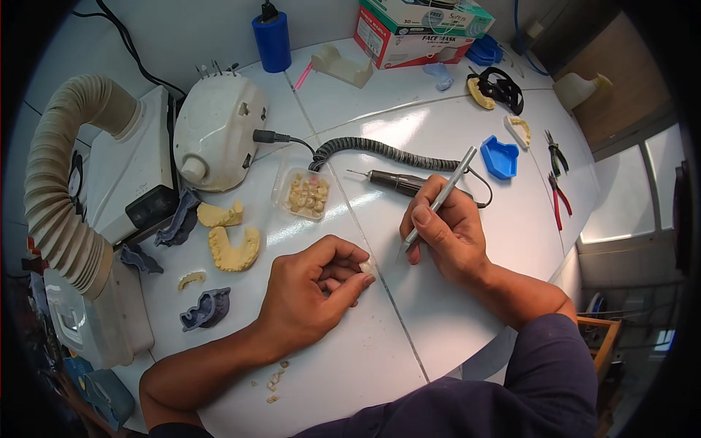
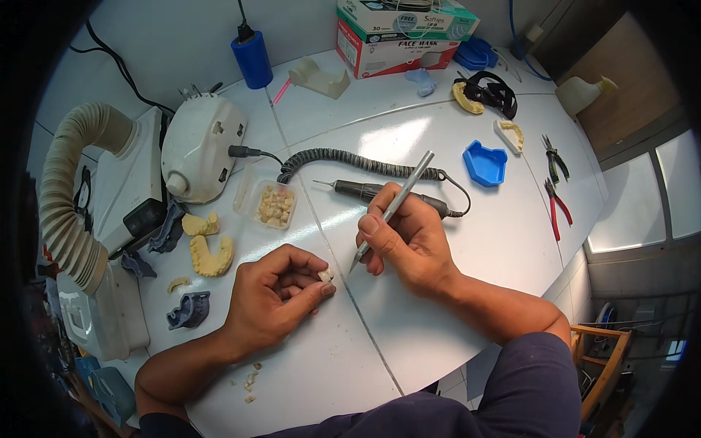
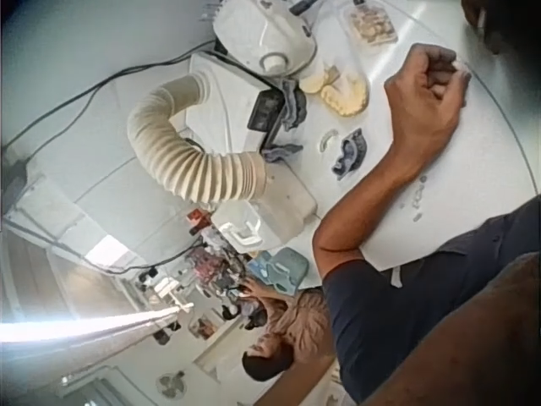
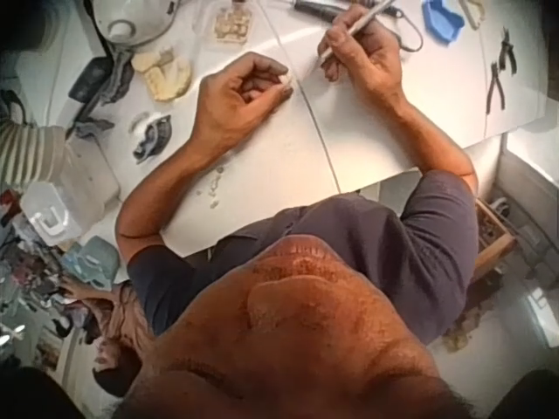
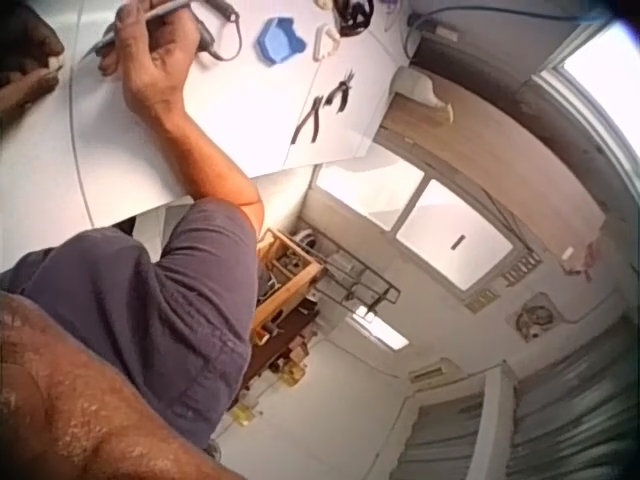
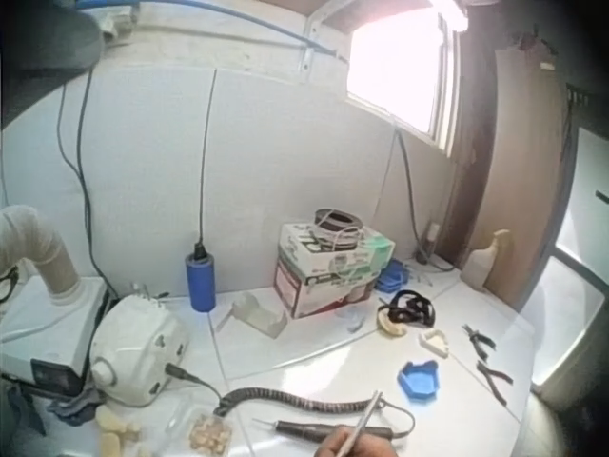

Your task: The recorder uses a craft knife to carve and adjust a small dental prosthetic tooth component at a laboratory bench.

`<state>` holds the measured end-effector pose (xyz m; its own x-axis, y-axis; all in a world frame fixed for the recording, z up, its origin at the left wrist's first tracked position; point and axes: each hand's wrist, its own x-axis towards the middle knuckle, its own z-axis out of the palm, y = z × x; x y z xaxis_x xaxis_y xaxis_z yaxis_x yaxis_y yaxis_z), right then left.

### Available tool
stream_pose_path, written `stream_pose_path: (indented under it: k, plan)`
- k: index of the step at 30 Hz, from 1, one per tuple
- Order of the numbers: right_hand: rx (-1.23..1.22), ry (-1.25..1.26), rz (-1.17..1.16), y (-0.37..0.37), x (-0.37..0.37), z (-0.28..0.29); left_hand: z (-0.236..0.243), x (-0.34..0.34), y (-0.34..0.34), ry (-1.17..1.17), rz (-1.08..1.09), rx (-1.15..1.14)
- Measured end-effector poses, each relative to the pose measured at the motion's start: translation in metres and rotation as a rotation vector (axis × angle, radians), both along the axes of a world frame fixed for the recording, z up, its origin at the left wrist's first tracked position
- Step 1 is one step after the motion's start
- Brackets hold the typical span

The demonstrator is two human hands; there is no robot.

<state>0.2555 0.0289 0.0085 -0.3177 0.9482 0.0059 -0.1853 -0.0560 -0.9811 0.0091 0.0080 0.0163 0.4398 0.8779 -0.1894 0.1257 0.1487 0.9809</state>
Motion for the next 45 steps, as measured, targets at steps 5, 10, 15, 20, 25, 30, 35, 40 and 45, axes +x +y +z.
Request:
stream_pose_path:
  k: [5, 10, 15, 20, 25, 30, 35, 40, 45]
  plan:
    - [0.064, -0.070, 0.017, -0.002, -0.001, 0.004, -0.002, -0.001, -0.001, 0.023, 0.004, 0.028]
    - [0.283, -0.139, 0.067, -0.004, -0.001, -0.004, -0.003, -0.004, -0.002, 0.040, 0.009, 0.043]
    - [0.320, -0.016, 0.023, -0.006, -0.012, -0.007, -0.004, -0.004, 0.000, 0.011, 0.005, 0.056]
    - [0.398, -0.106, 0.047, -0.009, -0.011, -0.009, -0.002, -0.004, 0.000, 0.009, -0.005, 0.034]
    - [0.378, -0.120, 0.068, -0.008, -0.008, -0.007, -0.002, -0.004, -0.001, -0.001, 0.001, 0.012]
    - [0.355, -0.123, 0.079, -0.007, -0.008, -0.006, -0.002, -0.006, -0.001, 0.016, -0.010, -0.038]
    - [0.393, -0.144, 0.077, -0.007, -0.009, -0.006, 0.000, -0.005, 0.000, -0.003, -0.021, -0.021]
    - [0.428, -0.223, 0.186, -0.001, -0.006, -0.001, -0.002, -0.006, -0.001, -0.002, 0.010, -0.041]
    - [0.433, -0.195, 0.104, -0.002, -0.009, -0.001, -0.001, -0.007, -0.001, 0.008, -0.010, -0.034]
